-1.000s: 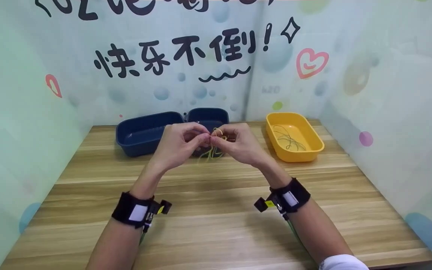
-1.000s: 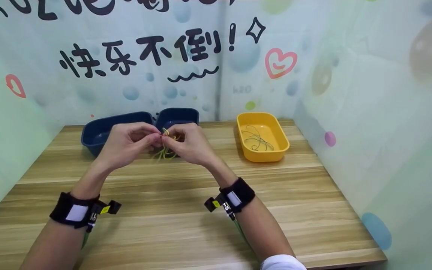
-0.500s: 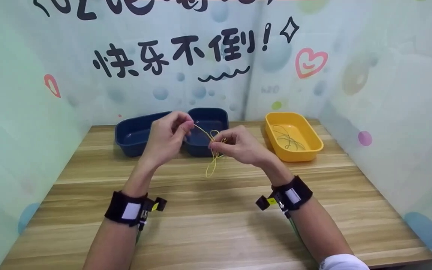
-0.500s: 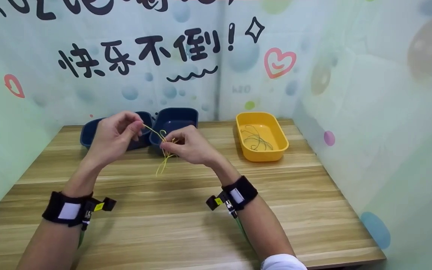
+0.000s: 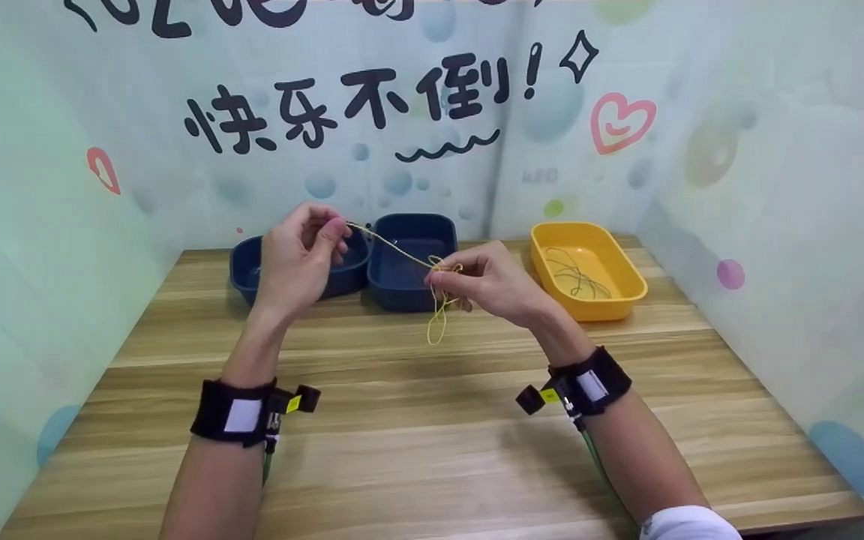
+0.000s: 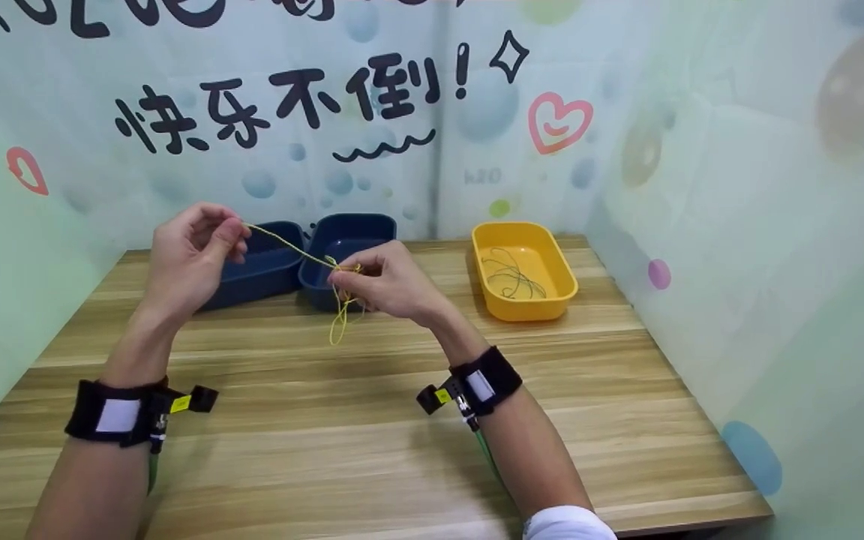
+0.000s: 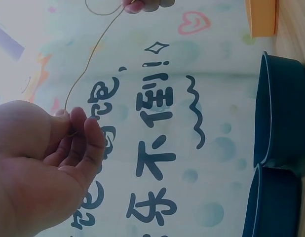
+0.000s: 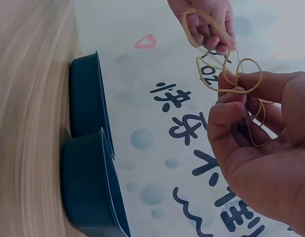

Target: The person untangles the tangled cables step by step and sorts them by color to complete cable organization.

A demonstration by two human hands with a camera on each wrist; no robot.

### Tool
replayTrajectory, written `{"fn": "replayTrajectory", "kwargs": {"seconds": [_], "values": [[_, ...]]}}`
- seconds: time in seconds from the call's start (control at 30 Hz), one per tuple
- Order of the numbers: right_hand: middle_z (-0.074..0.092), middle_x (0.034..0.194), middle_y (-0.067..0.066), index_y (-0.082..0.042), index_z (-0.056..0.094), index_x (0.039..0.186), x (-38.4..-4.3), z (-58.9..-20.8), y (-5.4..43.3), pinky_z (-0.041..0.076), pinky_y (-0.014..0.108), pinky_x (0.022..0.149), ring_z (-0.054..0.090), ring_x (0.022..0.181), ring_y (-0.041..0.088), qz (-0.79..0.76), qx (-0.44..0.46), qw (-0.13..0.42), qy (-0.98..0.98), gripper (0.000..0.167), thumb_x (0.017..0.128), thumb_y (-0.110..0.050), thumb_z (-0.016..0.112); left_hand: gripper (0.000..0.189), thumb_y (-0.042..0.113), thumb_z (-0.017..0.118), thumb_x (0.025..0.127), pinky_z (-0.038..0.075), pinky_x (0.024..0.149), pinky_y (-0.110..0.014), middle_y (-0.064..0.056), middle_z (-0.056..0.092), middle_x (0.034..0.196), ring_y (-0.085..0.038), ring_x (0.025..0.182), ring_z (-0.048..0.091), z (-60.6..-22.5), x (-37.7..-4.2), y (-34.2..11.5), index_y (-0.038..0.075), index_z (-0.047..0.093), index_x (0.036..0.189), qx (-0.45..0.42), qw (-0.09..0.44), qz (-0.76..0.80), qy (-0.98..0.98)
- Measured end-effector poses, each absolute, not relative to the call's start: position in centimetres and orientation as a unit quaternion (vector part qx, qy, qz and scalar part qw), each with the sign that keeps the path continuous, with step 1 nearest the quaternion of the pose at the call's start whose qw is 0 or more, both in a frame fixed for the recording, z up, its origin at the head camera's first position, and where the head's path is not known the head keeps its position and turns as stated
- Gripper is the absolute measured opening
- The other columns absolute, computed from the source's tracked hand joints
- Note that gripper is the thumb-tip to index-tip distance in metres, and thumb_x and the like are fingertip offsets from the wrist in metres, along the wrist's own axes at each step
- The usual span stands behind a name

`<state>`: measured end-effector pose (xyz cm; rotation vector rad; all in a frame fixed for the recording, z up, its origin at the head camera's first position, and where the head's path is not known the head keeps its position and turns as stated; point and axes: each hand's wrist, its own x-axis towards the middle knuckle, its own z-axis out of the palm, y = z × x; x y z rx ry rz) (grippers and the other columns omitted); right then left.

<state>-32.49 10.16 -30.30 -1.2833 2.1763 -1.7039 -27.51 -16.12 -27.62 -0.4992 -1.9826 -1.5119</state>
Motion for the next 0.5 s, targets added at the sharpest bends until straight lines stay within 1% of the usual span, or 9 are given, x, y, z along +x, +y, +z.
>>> {"fn": "replayTrajectory", "kwargs": {"seconds": [0.13,0.3,0.37,0.5], "values": [[0.062,0.076,0.025,-0.004,0.074,0.097,-33.7,-31.1,10.4,0.044,0.027,0.046,0.049,0.055,0.038,-0.566,-0.422,0.056,0.706,0.013,0.096,-0.010,0.063,0.019,0.013,0.058,0.098,0.055,0.065,-0.039,-0.017,0.064,0.088,-0.030,0.072,0.060,-27.8,-28.0,-16.7,-0.006,0.060,0.101,-0.174,0.295,-0.592,-0.729],[0.060,0.075,0.020,-0.004,0.072,0.100,-34.6,-31.7,10.6,0.042,0.030,0.045,0.049,0.054,0.034,-0.584,-0.414,0.065,0.695,0.019,0.098,-0.018,0.060,0.025,0.015,0.058,0.098,0.055,0.065,-0.034,-0.018,0.063,0.089,-0.038,0.075,0.058,-28.5,-29.1,-17.3,-0.010,0.058,0.103,-0.147,0.297,-0.603,-0.726],[0.058,0.075,0.020,-0.003,0.072,0.100,-34.6,-31.7,10.7,0.041,0.030,0.045,0.048,0.054,0.031,-0.593,-0.406,0.066,0.693,0.021,0.098,-0.021,0.060,0.024,0.016,0.058,0.098,0.054,0.064,-0.033,-0.016,0.063,0.089,-0.037,0.074,0.058,-29.0,-29.7,-17.6,-0.008,0.059,0.104,-0.141,0.293,-0.595,-0.735],[0.056,0.075,0.018,-0.002,0.070,0.101,-34.5,-31.5,10.9,0.038,0.030,0.045,0.046,0.053,0.028,-0.611,-0.384,0.074,0.689,0.026,0.098,-0.026,0.059,0.019,0.019,0.058,0.099,0.056,0.064,-0.032,-0.012,0.064,0.088,-0.029,0.072,0.063,-30.0,-30.7,-18.0,0.001,0.062,0.105,-0.153,0.257,-0.559,-0.773]]}}
